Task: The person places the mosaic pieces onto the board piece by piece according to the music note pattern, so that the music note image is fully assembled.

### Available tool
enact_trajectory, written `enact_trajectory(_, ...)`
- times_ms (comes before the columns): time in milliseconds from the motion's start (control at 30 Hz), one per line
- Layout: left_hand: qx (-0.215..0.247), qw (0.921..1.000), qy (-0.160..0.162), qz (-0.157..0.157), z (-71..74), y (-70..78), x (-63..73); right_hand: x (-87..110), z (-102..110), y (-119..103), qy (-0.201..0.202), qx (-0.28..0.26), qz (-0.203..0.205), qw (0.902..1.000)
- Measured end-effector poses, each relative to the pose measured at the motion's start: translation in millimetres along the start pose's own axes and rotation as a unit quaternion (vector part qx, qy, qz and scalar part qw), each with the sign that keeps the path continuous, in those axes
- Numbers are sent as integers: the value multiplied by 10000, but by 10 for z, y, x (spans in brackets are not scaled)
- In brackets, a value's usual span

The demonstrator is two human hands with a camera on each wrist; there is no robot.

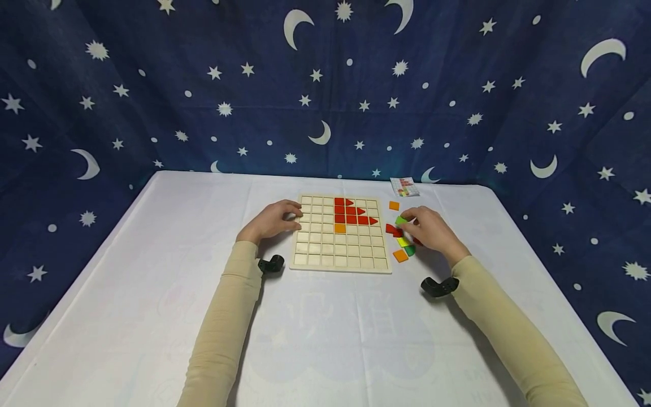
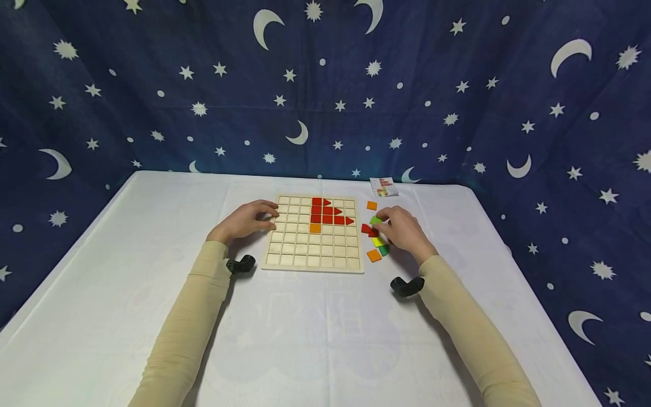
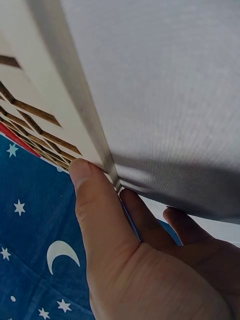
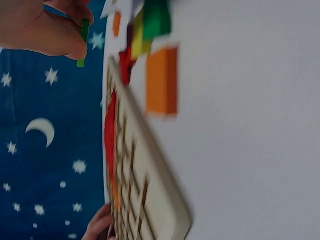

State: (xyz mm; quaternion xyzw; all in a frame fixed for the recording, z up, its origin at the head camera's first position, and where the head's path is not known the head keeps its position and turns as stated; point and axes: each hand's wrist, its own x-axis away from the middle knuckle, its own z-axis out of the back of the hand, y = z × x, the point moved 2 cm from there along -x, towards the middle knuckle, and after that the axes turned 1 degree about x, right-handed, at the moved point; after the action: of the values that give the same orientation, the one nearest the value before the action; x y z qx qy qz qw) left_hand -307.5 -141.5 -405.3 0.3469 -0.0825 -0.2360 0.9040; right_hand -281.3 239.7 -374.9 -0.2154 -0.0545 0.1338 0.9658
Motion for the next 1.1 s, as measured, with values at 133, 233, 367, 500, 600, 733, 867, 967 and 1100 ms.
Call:
enact_trajectory(133, -8, 10000, 2, -4, -3, -8, -1, -8, -41, -212, 18, 8, 323, 9995)
enact_trajectory(233, -26, 10000, -3, 27, -4, -8, -4, -7, -96, -388, 21, 13, 564, 9984)
enact_trajectory(367, -26, 9999, -31, 99, -2, -5, -6, -26, -202, -596, -80, -38, 907, 9958)
enact_trajectory(500, -31, 9999, -43, 116, -1, -6, -6, -57, -339, -758, -324, -47, 1155, 9928)
enact_trajectory(600, -23, 9999, -40, 106, 1, -5, -4, -85, -440, -852, -442, 118, 1303, 9904)
enact_trajectory(733, -1, 9999, -35, 96, 0, -9, -6, -121, -540, -946, -457, 337, 1421, 9882)
enact_trajectory(867, 4, 10000, -32, 77, 0, -14, -6, -160, -598, -1010, -456, 440, 1443, 9875)
enact_trajectory(967, 0, 10000, -29, 55, 2, -17, -6, -178, -622, -1045, -529, 422, 1384, 9881)
enact_trajectory(1100, 2, 10000, -20, 43, 4, -18, -6, -187, -637, -1075, -602, 340, 1306, 9890)
